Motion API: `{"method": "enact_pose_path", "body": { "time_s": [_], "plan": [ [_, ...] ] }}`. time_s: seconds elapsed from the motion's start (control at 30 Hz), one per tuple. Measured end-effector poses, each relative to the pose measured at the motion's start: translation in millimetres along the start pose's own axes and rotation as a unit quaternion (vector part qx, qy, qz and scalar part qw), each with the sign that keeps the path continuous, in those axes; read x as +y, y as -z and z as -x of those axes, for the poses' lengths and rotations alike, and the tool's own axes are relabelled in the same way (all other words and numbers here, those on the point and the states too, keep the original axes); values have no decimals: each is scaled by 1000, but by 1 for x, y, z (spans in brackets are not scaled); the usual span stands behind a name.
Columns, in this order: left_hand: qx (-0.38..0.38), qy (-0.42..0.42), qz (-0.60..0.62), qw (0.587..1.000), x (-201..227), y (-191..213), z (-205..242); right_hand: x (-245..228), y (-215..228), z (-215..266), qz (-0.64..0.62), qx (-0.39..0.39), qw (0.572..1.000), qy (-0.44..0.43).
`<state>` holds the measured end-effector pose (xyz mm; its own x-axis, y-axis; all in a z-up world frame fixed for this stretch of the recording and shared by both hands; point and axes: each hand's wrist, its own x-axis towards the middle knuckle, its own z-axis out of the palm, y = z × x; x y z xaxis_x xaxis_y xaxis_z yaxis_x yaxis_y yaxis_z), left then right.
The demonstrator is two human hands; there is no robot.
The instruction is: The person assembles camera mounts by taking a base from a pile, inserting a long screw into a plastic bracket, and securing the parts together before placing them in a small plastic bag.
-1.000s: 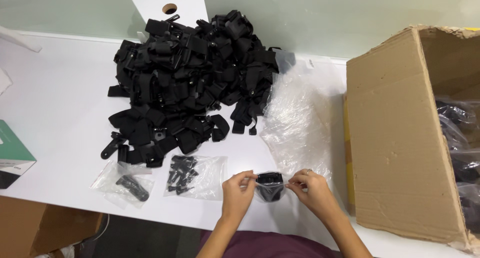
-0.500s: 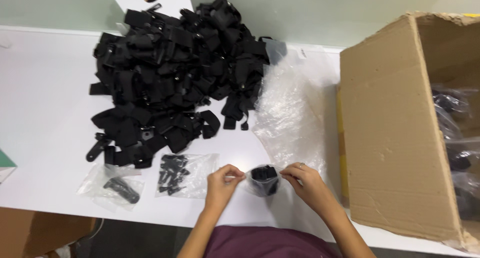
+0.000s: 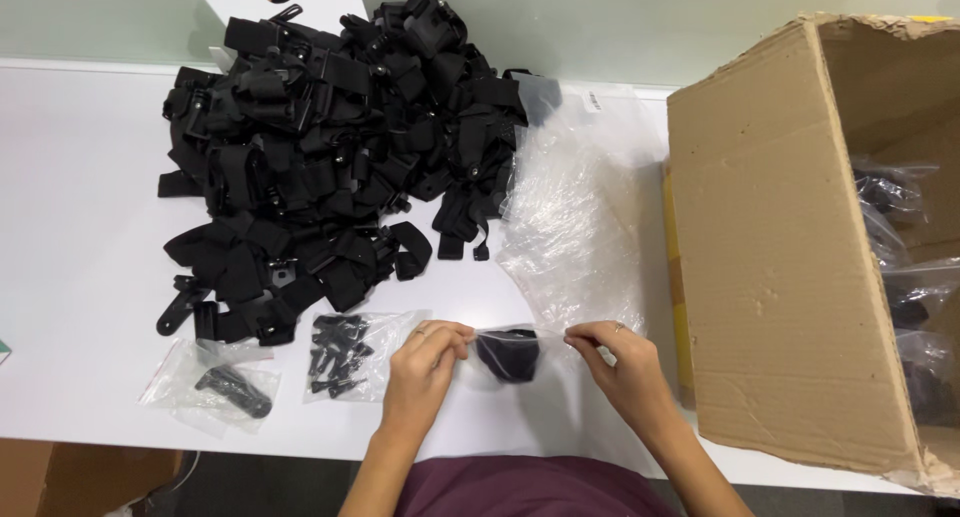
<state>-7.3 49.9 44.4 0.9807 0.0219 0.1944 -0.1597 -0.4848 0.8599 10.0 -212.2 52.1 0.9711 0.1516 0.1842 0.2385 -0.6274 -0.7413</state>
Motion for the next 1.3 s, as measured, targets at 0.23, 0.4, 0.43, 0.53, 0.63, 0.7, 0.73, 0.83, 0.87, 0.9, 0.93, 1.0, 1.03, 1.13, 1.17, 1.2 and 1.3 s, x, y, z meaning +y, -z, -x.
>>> {"method": "enact_pose_path", "body": {
  "time_s": [0.23, 0.4, 0.43, 0.53, 0.63, 0.7, 0.73, 0.83, 0.87, 0.9, 0.93, 1.0, 1.03, 1.13, 1.17, 1.2, 1.3],
  "plan": [
    [12, 32, 29, 999, -29, -11, 12, 18, -16, 6, -21, -35, 998, -43],
    [-6, 76, -44, 996, -29, -15, 11, 20, -18, 11, -40, -73, 997, -2],
    [-2, 63, -72, 995, -28, -15, 11, 21, -18, 11, -44, -76, 996, 4],
    [-7, 69, -70, 995, -29, -16, 12, 22, -17, 12, -51, -88, 995, 10],
    [-7, 76, -48, 996, -34, -20, 16, 23, -16, 12, -45, -100, 994, -8],
    [-8, 84, -54, 995, -37, -24, 19, 23, -17, 13, -42, -104, 993, -29],
    [-9, 88, -57, 994, -39, -26, 21, 23, -16, 14, -37, -99, 994, -27],
    [-4, 40, -54, 998, -40, -30, 22, 24, -17, 12, -41, -92, 995, -25],
    [-6, 54, -46, 997, -38, -30, 22, 24, -18, 12, -54, -96, 994, -29],
    [-8, 68, -39, 997, -37, -29, 22, 24, -18, 12, -66, -100, 992, -33],
    [-10, 82, -32, 996, -35, -28, 22, 23, -19, 12, -70, -109, 991, -38],
    [-5, 41, -32, 999, -31, -25, 21, 21, -22, 9, -77, -127, 988, -47],
    [-3, 22, -32, 999, -30, -24, 21, 20, -21, 9, -71, -120, 990, -31],
    [-13, 41, -63, 997, -30, -22, 21, 18, -22, 5, -56, -108, 993, 9],
    [-14, 39, -67, 997, -31, -22, 21, 18, -23, 4, -51, -110, 993, 15],
    [-14, 38, -71, 997, -32, -22, 20, 17, -24, 3, -46, -112, 992, 21],
    [-13, 23, -84, 996, -34, -22, 21, 17, -29, 5, -53, -112, 992, 23]
  ]
}}
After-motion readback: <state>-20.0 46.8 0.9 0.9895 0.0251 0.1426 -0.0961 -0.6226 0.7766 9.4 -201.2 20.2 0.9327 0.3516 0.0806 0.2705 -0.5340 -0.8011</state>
